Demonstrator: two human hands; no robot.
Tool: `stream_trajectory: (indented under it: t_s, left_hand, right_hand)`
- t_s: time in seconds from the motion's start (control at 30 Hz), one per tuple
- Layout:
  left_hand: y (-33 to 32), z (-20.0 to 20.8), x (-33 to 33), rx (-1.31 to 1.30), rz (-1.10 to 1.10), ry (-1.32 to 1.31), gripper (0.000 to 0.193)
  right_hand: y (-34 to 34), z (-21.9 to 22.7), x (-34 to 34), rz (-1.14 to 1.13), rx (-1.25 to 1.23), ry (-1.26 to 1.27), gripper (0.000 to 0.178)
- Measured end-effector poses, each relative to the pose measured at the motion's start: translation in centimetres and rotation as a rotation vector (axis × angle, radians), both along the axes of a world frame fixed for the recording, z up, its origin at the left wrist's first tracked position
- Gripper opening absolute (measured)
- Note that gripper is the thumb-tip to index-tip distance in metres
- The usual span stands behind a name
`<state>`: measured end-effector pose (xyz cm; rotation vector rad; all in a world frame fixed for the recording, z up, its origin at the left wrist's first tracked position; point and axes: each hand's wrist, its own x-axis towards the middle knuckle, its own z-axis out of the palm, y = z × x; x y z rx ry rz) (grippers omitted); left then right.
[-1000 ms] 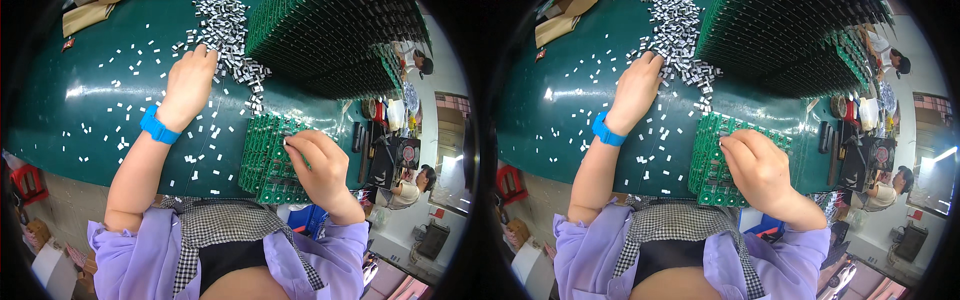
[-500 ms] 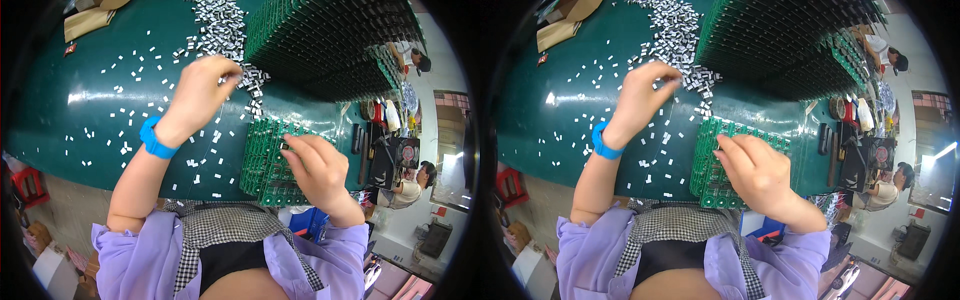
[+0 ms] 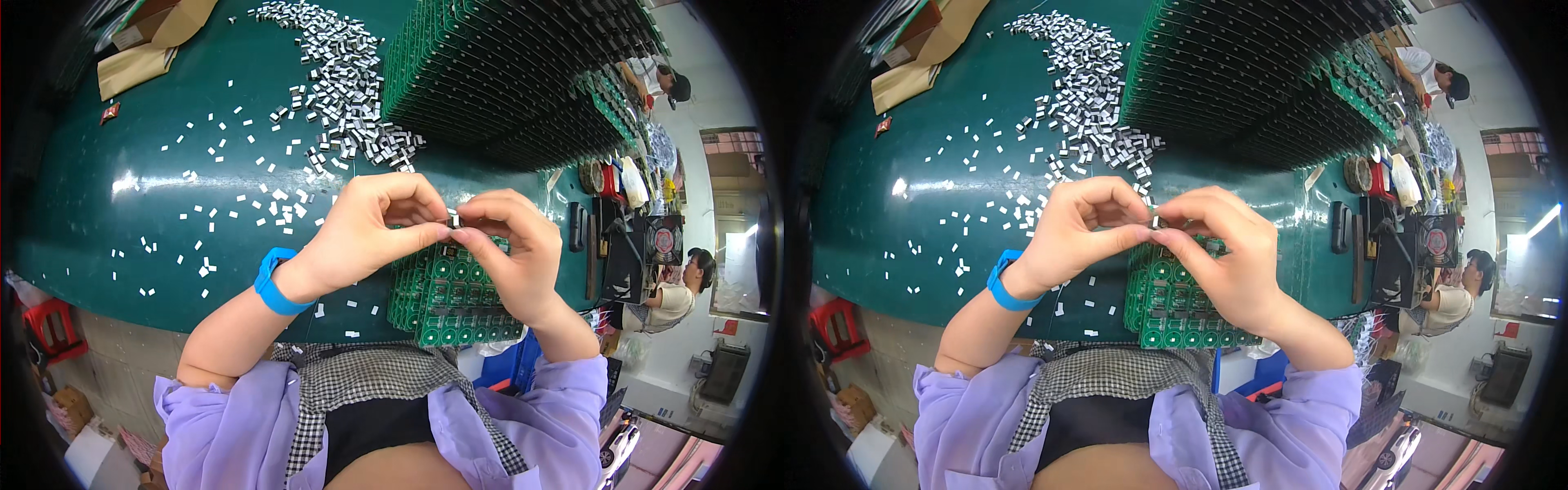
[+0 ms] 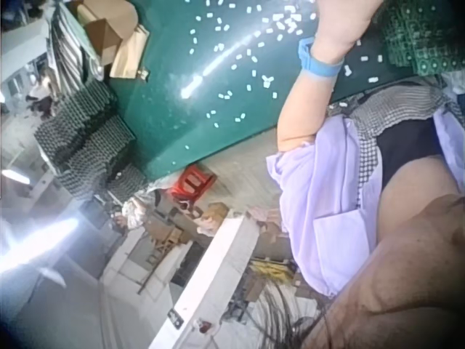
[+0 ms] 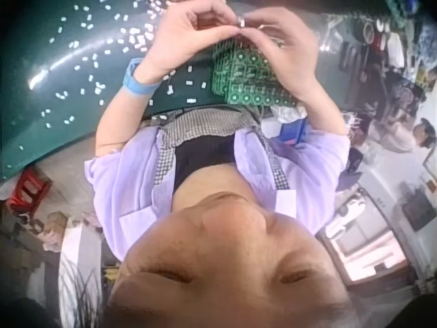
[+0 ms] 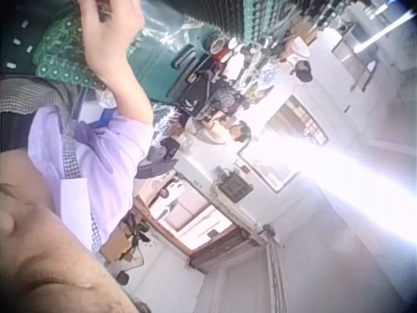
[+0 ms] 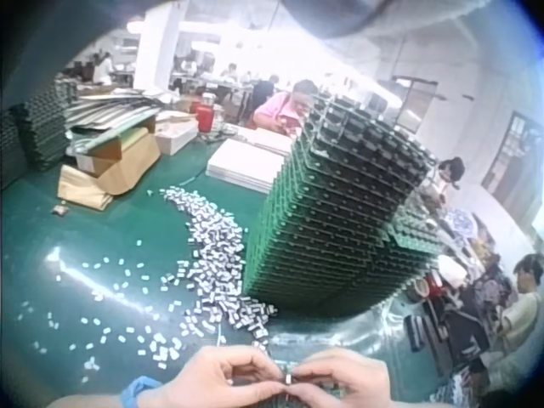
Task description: The person assembles electronic components onto printed circuit boards by hand, attaching plastic mounting clips to secure the components.
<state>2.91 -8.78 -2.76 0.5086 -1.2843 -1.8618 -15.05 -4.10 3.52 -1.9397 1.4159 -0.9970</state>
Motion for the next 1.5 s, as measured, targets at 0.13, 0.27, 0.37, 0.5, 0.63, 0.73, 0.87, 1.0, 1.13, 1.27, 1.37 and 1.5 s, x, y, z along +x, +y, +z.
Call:
stream_trajectory:
  t_s: [0.13, 0.27, 0.37, 0.5, 0.63, 0.73, 0.87, 1.0, 1.13, 1.27, 1.37, 1.5]
  left_hand:
    - [0.0, 0.4, 0.5, -0.270, 0.044, -0.278, 0.013]
    - [0.4, 0.5, -0.4, -0.638, 0.369, -0.307, 0.015]
    - [0.4, 0.5, -0.6, -0.740, 0.494, -0.219, 0.017]
    - [0.6, 0.0, -0.4, -0.964, 0.543, -0.187, 0.021]
    - [0.7, -0.2, -0.5, -0.973, 0.561, -0.167, 0.019]
    - [0.7, 0.0, -0.8, -0.897, 0.518, -0.134, 0.015]
    - [1.0, -0.1, -0.7, -0.828, 0.449, -0.109, 0.014]
    - [1.1, -0.2, -0.8, -0.843, 0.377, -0.083, 0.013]
    - [2.1, 0.3, -1.3, -0.710, 0.370, -0.115, 0.015]
    - [2.3, -0.6, -1.5, -0.866, 0.487, -0.196, 0.024]
    - [2.4, -0.8, -1.5, -0.853, 0.503, -0.195, 0.016]
    - [2.0, -0.5, -1.4, -0.848, 0.489, -0.214, 0.011]
  right_hand:
    - [0.1, 0.0, -0.6, 0.037, 0.029, -0.067, 0.020]
    - [0.3, 0.1, -0.5, 0.013, 0.140, -0.207, 0.015]
    - [0.5, 0.3, -0.3, -0.046, 0.356, -0.488, 0.016]
    - [0.4, 0.3, -0.9, 0.016, 0.541, -0.620, 0.018]
    - [0.8, -0.1, -0.4, 0.008, 0.442, -0.556, 0.017]
    - [0.9, -0.1, -0.6, 0.037, 0.252, -0.404, 0.017]
    - [1.0, 0.0, -0.9, 0.096, 0.115, -0.128, 0.020]
    - [0.9, 0.2, -1.2, 0.157, 0.053, -0.048, 0.021]
    - [0.9, 0.9, -1.3, 0.234, 0.055, -0.066, 0.022]
    - [1.7, 0.6, -0.9, 0.099, -0.175, 0.192, 0.021]
    - [2.0, 0.4, -0.7, 0.026, -0.223, 0.177, 0.022]
    - [1.8, 0.1, -0.9, 0.022, -0.248, 0.198, 0.021]
